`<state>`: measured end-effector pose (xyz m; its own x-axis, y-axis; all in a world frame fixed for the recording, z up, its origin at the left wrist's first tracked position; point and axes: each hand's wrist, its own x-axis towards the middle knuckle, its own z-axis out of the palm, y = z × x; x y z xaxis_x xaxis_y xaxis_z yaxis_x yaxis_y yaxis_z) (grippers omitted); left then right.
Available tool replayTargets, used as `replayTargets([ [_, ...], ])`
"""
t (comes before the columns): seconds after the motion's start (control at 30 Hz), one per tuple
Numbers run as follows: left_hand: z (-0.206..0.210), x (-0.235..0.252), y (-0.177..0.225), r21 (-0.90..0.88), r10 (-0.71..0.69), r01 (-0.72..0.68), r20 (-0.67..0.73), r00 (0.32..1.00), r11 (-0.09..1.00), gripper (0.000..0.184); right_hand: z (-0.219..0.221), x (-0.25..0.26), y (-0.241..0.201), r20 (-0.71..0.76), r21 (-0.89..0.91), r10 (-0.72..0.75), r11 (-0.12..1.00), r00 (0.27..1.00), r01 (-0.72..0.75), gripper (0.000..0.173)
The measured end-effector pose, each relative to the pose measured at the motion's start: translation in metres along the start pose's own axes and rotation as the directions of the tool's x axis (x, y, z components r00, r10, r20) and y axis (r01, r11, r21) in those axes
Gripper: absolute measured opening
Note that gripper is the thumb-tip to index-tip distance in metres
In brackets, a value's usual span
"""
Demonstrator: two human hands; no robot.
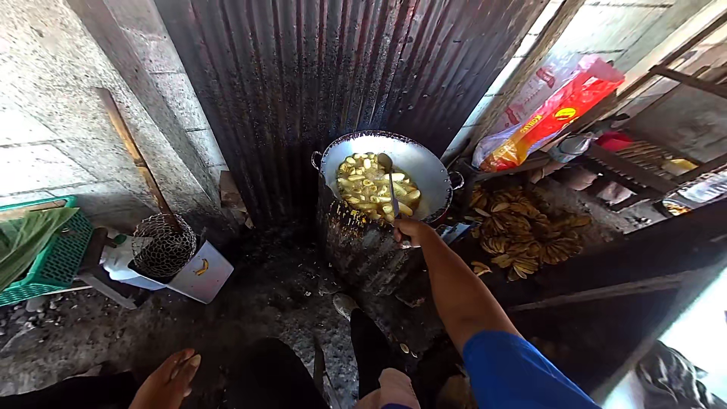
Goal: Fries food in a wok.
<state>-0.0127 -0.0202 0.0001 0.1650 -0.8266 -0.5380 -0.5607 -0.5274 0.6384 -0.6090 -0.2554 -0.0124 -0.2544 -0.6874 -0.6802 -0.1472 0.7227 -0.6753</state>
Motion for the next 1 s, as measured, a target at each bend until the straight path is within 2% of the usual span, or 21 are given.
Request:
replayTargets([
  [0.1, 0.002, 0.001, -0.001, 0.015, 0.012, -0.012, -0.006, 1.0, 1.0, 0.047, -0.005, -0.028, 0.005, 0.016, -0.259, -0.031, 0.965, 0.999, 0.034, 0.038],
  [0.13, 0.002, 0.002, -0.002, 0.022, 0.017, -0.017, -0.013, 1.0, 1.0, 0.047, -0.007, -0.044, 0.009, 0.026, -0.353, -0.038, 0.935, 0.999, 0.045, 0.044],
  [0.23, 0.005, 0.007, -0.007, 0.024, 0.02, -0.02, -0.024, 1.0, 1.0, 0.045, -0.019, -0.088, 0.024, 0.049, -0.603, -0.035, 0.795, 0.998, 0.057, 0.061],
  [0.3, 0.005, 0.011, -0.009, 0.02, 0.001, -0.001, -0.022, 1.0, 1.0, 0.045, -0.029, -0.116, 0.033, -0.005, -0.717, -0.051, 0.697, 0.999, 0.032, 0.06],
  [0.4, 0.005, 0.01, -0.006, 0.02, -0.016, 0.017, -0.028, 0.999, 1.0, 0.044, -0.049, -0.175, 0.044, -0.08, -0.796, -0.066, 0.604, 0.995, -0.024, 0.061],
  [0.57, 0.008, 0.006, -0.002, 0.011, -0.003, 0.003, -0.031, 1.0, 1.0, 0.042, -0.1, -0.258, 0.078, -0.13, -0.825, -0.107, 0.564, 0.986, -0.048, 0.062],
  [0.73, 0.009, 0.006, -0.002, 0.03, 0.01, -0.01, -0.025, 1.0, 0.999, 0.041, -0.14, -0.331, 0.096, -0.141, -0.862, -0.085, 0.5, 0.986, -0.08, 0.059],
  [0.87, 0.009, 0.008, -0.002, 0.017, 0.007, -0.007, -0.021, 1.0, 1.0, 0.041, -0.163, -0.344, 0.083, -0.117, -0.888, -0.037, 0.45, 0.992, -0.088, 0.059],
  [1.0, 0.007, 0.006, -0.001, 0.013, 0.021, -0.021, -0.018, 1.0, 1.0, 0.041, -0.135, -0.282, 0.053, -0.124, -0.959, -0.004, 0.256, 0.992, -0.118, 0.062],
])
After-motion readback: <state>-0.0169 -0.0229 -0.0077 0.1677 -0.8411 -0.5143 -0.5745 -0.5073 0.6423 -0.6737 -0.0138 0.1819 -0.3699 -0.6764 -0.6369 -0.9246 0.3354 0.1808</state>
